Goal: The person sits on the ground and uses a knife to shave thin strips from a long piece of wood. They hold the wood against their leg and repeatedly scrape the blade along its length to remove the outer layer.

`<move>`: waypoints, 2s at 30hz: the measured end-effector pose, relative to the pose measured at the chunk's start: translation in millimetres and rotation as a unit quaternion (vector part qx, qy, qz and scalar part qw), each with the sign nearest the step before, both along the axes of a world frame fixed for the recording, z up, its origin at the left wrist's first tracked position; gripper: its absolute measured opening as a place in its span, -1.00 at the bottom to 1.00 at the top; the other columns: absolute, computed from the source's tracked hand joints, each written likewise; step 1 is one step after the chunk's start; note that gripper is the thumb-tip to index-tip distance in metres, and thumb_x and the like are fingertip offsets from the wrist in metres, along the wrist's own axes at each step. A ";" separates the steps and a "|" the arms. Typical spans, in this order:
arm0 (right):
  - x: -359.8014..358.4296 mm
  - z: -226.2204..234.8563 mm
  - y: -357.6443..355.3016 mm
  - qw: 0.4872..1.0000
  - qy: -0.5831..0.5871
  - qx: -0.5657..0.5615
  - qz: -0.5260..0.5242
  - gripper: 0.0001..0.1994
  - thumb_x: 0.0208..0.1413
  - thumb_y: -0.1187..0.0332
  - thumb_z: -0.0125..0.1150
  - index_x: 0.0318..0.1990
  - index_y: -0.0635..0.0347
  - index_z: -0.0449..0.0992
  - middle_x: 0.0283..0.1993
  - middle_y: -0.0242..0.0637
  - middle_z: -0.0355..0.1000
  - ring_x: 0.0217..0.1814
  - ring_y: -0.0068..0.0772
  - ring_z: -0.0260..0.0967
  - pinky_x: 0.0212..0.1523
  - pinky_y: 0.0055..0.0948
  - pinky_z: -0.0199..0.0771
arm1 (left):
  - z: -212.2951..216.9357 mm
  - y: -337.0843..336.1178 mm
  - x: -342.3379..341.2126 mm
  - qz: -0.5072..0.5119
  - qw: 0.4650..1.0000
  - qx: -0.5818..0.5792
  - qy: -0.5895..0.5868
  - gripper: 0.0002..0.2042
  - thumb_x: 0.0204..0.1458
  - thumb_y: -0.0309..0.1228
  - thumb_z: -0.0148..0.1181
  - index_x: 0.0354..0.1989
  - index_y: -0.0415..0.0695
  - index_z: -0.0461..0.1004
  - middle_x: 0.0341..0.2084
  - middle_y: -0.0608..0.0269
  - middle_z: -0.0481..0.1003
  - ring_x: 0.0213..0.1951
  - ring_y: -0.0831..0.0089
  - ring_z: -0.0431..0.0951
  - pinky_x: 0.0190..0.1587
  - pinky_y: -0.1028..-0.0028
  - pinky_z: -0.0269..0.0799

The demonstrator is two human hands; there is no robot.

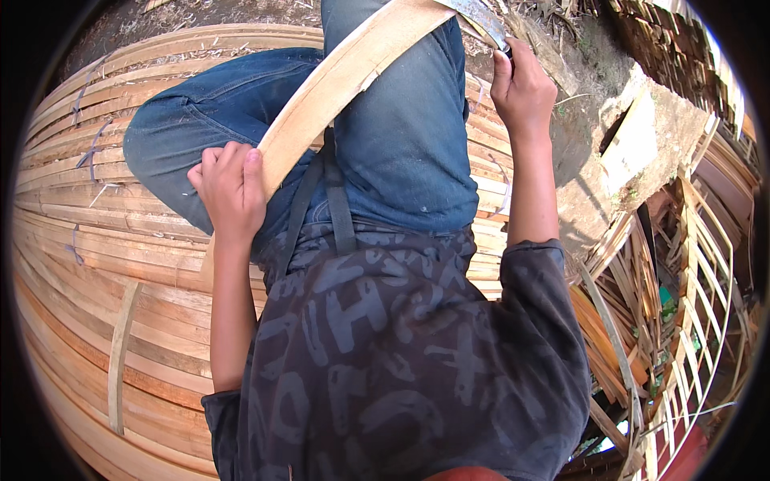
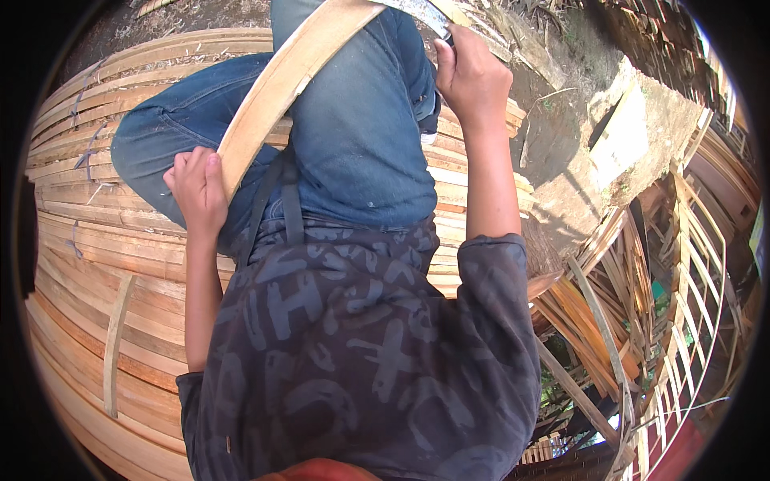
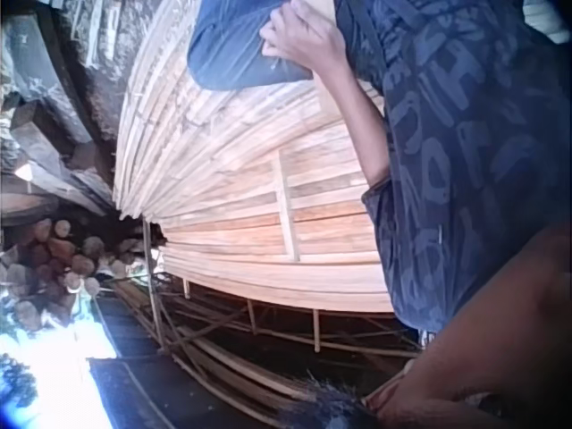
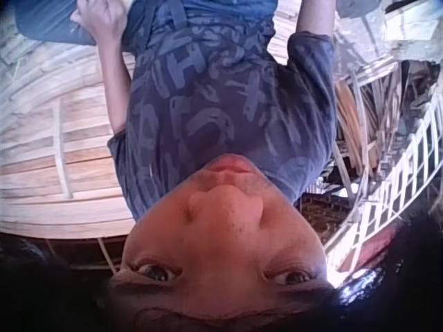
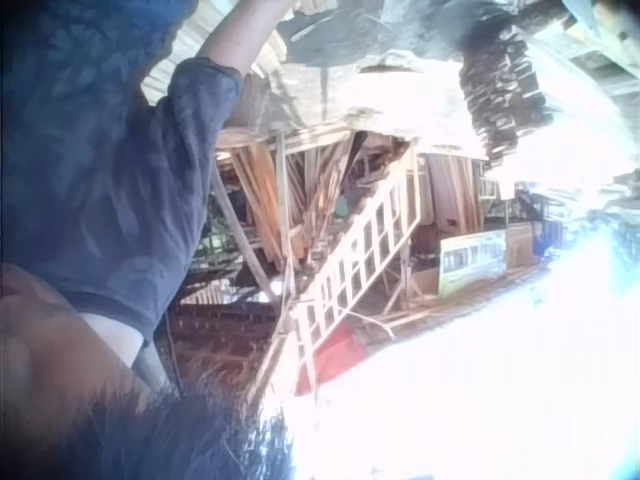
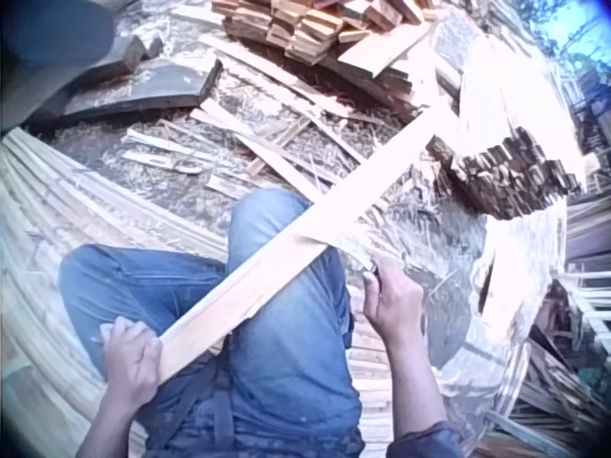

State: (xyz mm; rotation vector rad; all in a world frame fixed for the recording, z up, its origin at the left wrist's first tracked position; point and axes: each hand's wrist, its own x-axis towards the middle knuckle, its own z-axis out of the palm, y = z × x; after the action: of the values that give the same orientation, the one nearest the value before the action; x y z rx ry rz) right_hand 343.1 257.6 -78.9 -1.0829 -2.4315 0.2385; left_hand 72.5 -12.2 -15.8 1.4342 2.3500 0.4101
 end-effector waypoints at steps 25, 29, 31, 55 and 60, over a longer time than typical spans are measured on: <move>6.4 -4.2 38.4 0.998 -0.013 -0.024 -0.058 -0.83 0.23 0.24 0.08 -0.22 0.14 0.43 -0.47 -0.11 0.49 -0.50 0.00 0.47 -0.52 -0.17 0.46 | -1.2 -2.9 1.3 0.000 1.000 0.000 0.010 -0.75 0.22 -0.31 -0.06 -0.45 -0.12 0.45 -0.51 0.33 0.38 -0.27 0.32 0.35 -0.06 0.29 0.03; 15.0 -8.8 64.5 0.997 -0.053 0.035 -0.053 -0.80 0.30 0.19 -0.02 -0.17 0.07 0.44 -0.44 -0.05 0.50 -0.39 0.14 0.47 -0.42 -0.04 0.45 | 2.5 5.3 2.5 -0.003 1.000 -0.016 0.009 -0.73 0.23 -0.31 -0.08 -0.47 -0.12 0.43 -0.51 0.32 0.38 -0.28 0.32 0.35 -0.06 0.29 0.03; 3.6 -0.7 57.5 0.995 -0.070 0.001 -0.067 -0.80 0.30 0.19 -0.03 -0.17 0.07 0.44 -0.44 -0.04 0.50 -0.39 0.15 0.47 -0.42 -0.01 0.44 | -0.7 4.8 0.9 0.001 1.000 -0.008 0.008 -0.73 0.23 -0.31 -0.09 -0.48 -0.12 0.42 -0.52 0.31 0.37 -0.29 0.32 0.34 -0.07 0.29 0.03; -4.1 2.7 48.3 0.999 -0.042 0.000 0.006 -0.77 0.24 0.20 0.10 -0.27 0.19 0.36 -0.54 -0.10 0.44 -0.53 0.02 0.45 -0.56 -0.15 0.43 | -0.2 0.4 -3.2 -0.012 0.998 -0.051 -0.022 -0.71 0.26 -0.32 -0.18 -0.49 -0.15 0.33 -0.52 0.21 0.30 -0.29 0.28 0.31 -0.06 0.29 0.04; -17.7 13.5 18.4 0.991 -0.051 -0.031 0.120 -0.74 0.16 0.16 0.19 -0.27 0.17 0.37 -0.51 -0.19 0.43 -0.53 -0.11 0.45 -0.56 -0.24 0.44 | 1.3 3.6 -0.5 -0.014 1.000 -0.019 -0.012 -0.71 0.24 -0.32 -0.15 -0.52 -0.14 0.33 -0.54 0.23 0.30 -0.31 0.28 0.31 -0.08 0.28 0.04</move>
State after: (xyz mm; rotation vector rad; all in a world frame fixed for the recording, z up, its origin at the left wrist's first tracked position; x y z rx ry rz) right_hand 325.4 276.0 -65.4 -0.8458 -2.6630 0.3448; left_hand 72.0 -8.6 -14.4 1.4365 2.3037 0.3707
